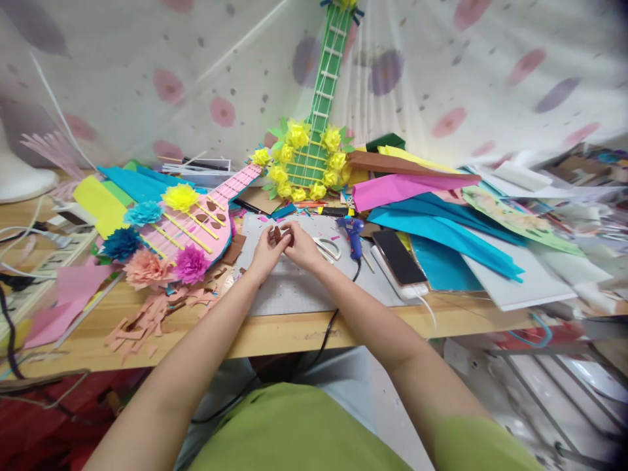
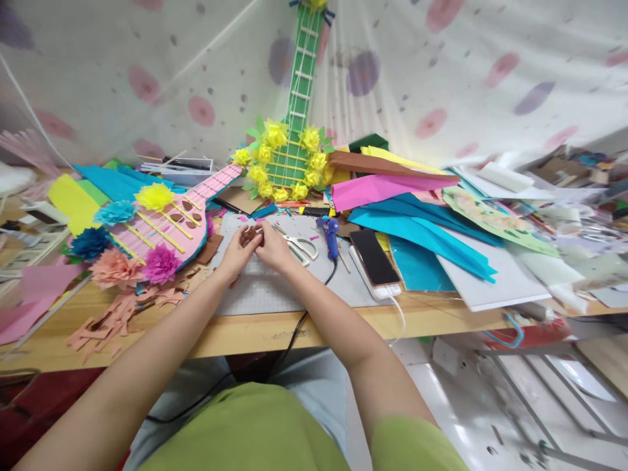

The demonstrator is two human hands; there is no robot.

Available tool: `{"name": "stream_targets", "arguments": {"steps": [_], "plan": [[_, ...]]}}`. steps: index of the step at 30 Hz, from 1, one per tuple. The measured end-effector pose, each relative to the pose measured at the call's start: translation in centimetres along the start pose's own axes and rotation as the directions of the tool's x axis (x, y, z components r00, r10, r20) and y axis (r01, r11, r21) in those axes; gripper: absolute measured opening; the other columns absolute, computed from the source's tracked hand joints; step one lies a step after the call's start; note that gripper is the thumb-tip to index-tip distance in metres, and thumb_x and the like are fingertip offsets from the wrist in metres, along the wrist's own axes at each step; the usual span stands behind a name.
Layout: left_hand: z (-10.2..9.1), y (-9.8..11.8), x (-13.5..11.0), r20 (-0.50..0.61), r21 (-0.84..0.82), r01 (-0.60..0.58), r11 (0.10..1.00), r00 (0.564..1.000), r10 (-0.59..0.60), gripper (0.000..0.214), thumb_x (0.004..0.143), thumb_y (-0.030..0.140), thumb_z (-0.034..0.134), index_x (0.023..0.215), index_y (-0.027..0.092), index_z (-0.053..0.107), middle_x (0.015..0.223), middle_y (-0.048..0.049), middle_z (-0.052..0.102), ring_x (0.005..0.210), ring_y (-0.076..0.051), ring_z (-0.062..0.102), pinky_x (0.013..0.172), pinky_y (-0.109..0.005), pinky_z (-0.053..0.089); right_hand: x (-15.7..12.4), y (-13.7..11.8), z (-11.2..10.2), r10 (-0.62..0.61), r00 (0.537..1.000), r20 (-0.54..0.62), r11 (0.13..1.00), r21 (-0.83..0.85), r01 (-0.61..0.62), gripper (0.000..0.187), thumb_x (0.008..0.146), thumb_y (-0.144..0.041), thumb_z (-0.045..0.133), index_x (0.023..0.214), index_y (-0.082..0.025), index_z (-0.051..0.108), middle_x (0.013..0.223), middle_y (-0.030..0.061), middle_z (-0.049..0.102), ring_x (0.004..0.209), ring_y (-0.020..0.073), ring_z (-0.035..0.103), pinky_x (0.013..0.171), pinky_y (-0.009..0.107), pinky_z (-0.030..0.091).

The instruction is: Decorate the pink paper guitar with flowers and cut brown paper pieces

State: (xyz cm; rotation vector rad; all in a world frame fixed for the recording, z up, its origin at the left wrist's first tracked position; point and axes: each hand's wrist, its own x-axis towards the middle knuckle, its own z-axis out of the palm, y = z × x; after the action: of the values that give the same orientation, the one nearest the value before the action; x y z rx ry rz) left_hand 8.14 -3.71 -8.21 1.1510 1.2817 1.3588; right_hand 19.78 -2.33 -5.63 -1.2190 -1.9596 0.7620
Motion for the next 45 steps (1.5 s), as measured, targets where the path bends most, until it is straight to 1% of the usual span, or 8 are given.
{"name": "stream_targets", "arguments": {"steps": [3, 6, 15, 19, 24, 31, 39, 45], "plan": [[0.2, 0.1, 0.2, 0.042, -0.136, 0.038, 0.990, 0.999, -0.033, 0.062, 0.070, 0.036, 0.069, 0.124, 0.013, 0.048, 0.124, -0.0157, 0.058, 0.113, -0.024, 0.057, 0.096, -0.036, 0.044, 0.2, 0.8, -0.1, 0.023, 0.998, 0.055, 0.963, 0.267, -0.037, 0.033, 0.066, -0.012, 0.054, 0.096, -0.022, 0.043, 0.084, -0.0015, 0.060, 0.076, 0.0134, 0.061, 0.076, 0.030, 0.047], [-0.6, 0.0, 0.3, 0.113, -0.113, 0.075, 0.991, 0.992, -0.063, 0.056, 0.069, 0.043, 0.068, 0.115, 0.012, 0.058, 0.115, -0.0140, 0.064, 0.105, -0.025, 0.060, 0.087, -0.037, 0.049, 0.4, 1.1, -0.9, 0.054, 0.991, 0.120, 0.895, 0.434, -0.102, 0.034, 0.065, -0.016, 0.057, 0.095, -0.021, 0.042, 0.075, -0.0047, 0.055, 0.070, 0.0115, 0.059, 0.071, 0.027, 0.047], [-1.1, -0.2, -0.5, 0.196, 0.236, -0.096, 0.967, 0.979, 0.049, 0.044, 0.082, 0.044, 0.051, 0.112, 0.015, 0.064, 0.117, -0.0092, 0.065, 0.109, -0.025, 0.058, 0.089, -0.035, 0.047, 0.3, 1.2, -1.1, 0.088, 0.972, 0.219, 0.839, 0.510, -0.190, 0.037, 0.063, -0.021, 0.062, 0.094, -0.021, 0.042, 0.069, -0.0068, 0.053, 0.065, 0.0099, 0.056, 0.067, 0.026, 0.045], [-0.9, -0.2, -0.4, 0.143, 0.269, -0.020, 0.963, 0.989, -0.020, 0.039, 0.087, 0.035, 0.044, 0.114, 0.014, 0.063, 0.116, -0.0108, 0.065, 0.109, -0.024, 0.058, 0.085, -0.035, 0.050, 0.4, 1.5, -1.3, 0.083, 0.972, 0.220, 0.837, 0.514, -0.188, 0.038, 0.063, -0.020, 0.062, 0.095, -0.021, 0.043, 0.069, -0.0066, 0.052, 0.064, 0.0097, 0.055, 0.065, 0.025, 0.045], [-1.3, 0.3, 0.1, 0.090, 0.065, 0.135, 0.989, 0.986, -0.141, 0.033, 0.089, 0.028, 0.041, 0.106, 0.010, 0.063, 0.110, -0.0137, 0.066, 0.096, -0.023, 0.064, 0.070, -0.032, 0.055, 0.6, 1.4, -2.7, 0.109, 0.973, 0.201, 0.868, 0.458, -0.192, 0.036, 0.062, -0.013, 0.058, 0.094, -0.020, 0.044, 0.069, -0.0069, 0.050, 0.062, 0.0090, 0.054, 0.063, 0.024, 0.046], [-3.6, 1.1, 1.6, -0.017, -0.253, 0.277, 0.927, 0.957, -0.291, 0.027, 0.090, 0.025, 0.039, 0.096, 0.009, 0.060, 0.094, -0.0153, 0.069, 0.079, -0.020, 0.069, 0.071, -0.034, 0.056, 2.2, 2.1, -3.0, 0.326, 0.939, 0.107, 0.892, 0.294, -0.343, 0.034, 0.062, -0.005, 0.052, 0.090, -0.020, 0.042, 0.073, -0.0035, 0.050, 0.060, 0.0102, 0.055, 0.058, 0.024, 0.047], [-4.6, 0.8, 1.5, 0.027, -0.354, 0.413, 0.839, 0.902, -0.432, 0.030, 0.089, 0.017, 0.033, 0.104, 0.005, 0.056, 0.081, -0.0158, 0.070, 0.070, -0.021, 0.069, 0.067, -0.033, 0.056, 4.5, 2.9, -1.4, 0.366, 0.925, 0.101, 0.929, -0.092, -0.358, 0.037, 0.061, -0.014, 0.056, 0.096, -0.021, 0.044, 0.069, -0.0024, 0.057, 0.061, 0.0141, 0.055, 0.057, 0.025, 0.044], [-4.8, 0.3, 1.9, -0.074, -0.293, 0.327, 0.898, 0.929, -0.363, 0.029, 0.085, 0.016, 0.037, 0.102, 0.006, 0.058, 0.090, -0.0162, 0.070, 0.078, -0.021, 0.069, 0.075, -0.036, 0.055, 5.2, 2.6, -1.4, 0.277, 0.957, 0.088, 0.934, -0.257, -0.247, 0.039, 0.063, -0.015, 0.056, 0.100, -0.020, 0.045, 0.087, 0.0037, 0.062, 0.080, 0.0185, 0.059, 0.073, 0.030, 0.046]]}}
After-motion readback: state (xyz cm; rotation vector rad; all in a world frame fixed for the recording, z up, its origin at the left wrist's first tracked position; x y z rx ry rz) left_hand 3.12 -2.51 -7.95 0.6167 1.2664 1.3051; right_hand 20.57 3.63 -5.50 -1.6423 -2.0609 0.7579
